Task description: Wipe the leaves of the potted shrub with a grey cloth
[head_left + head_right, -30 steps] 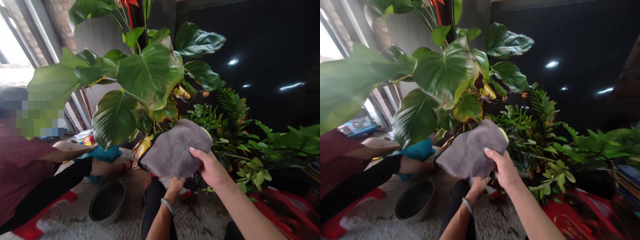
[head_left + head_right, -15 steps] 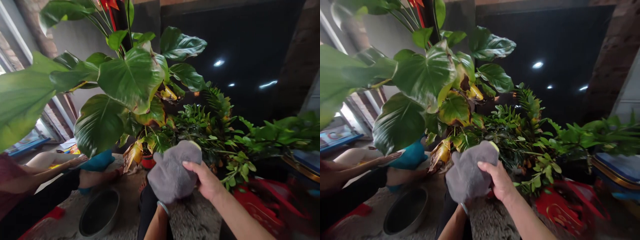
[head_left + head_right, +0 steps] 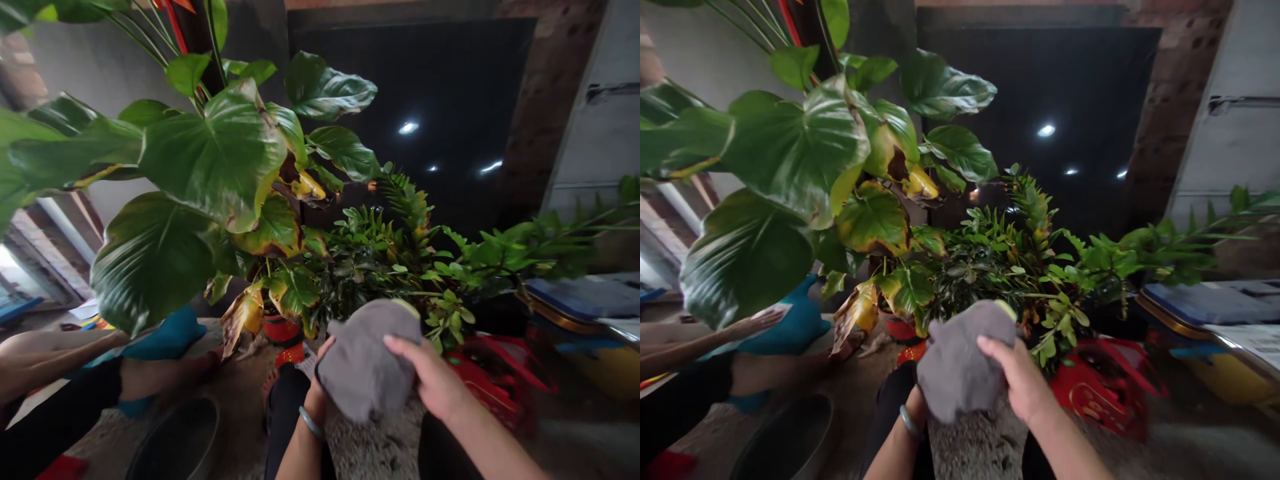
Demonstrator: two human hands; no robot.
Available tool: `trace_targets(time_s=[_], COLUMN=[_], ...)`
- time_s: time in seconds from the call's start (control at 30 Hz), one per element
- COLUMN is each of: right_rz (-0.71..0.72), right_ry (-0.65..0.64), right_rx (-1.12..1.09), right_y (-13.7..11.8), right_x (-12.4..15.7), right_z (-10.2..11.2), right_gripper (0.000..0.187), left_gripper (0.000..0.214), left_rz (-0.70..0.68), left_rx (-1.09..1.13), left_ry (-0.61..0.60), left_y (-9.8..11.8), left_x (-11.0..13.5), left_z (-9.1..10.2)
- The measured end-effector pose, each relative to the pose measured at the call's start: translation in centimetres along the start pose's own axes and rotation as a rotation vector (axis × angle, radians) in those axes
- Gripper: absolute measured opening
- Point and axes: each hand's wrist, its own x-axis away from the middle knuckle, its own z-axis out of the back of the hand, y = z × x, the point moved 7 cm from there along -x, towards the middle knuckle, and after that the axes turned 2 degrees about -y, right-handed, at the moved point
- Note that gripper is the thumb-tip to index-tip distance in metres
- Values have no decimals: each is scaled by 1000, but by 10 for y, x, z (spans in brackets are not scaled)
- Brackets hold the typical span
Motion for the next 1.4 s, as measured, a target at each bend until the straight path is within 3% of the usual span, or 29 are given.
trace_targets(time_s=[0.1,0.17,0.27,0.33,0.4,0.43,0.53,0.67,0.73,0.83,0.97,1.03,1.1,1.23,1.27,1.33,1.4], right_rz=[249,241,-40,-227,-274,-250,-18,420,409,86,-296,-352,-224,329,396,375,189], right_ry=[133,264,381,371,299,259,212,406,480,488,425,384,358,410,401,379,367], right_rx=[-192,-251,-226,-173,-118,-111,-180,-286,-307,-300,-237,-230,-284,-422,-428,-437,-439], right_y=[-59,-63,-10,36,62,63,19,-75,-83,-29,70,83,56,-60,-80,-91,-63], right_x=[-19,-33,-34,-19,-2,5,9,-6,-16,-21,15,31,31,4,-6,-27,-38], right_z=[15,34,59,68,70,69,66,84,91,95,97,96,95,99,97,91,84], right_gripper=[33,29,17,12,16,19,29,31,30,23,13,14,19,29,30,27,22], left_gripper=[39,45,50,52,53,52,51,56,54,53,55,55,54,51,51,49,48], left_rz=[31,39,60,92,131,143,133,106,101,108,114,119,125,114,114,119,120], left_rx=[40,65,60,44,42,50,114,165,154,128,113,98,79,59,57,54,54], left_ry=[-116,-147,-185,-224,-246,-247,-219,-158,-140,-124,-122,-115,-127,-154,-154,-153,-148], left_y=[0,5,9,8,5,4,5,10,10,10,10,11,10,7,6,3,2], left_x=[1,1,3,4,5,5,5,7,8,7,6,6,6,5,5,5,5], left_z=[-23,-31,-34,-35,-35,-35,-36,-37,-36,-33,-29,-27,-28,-32,-32,-31,-29])
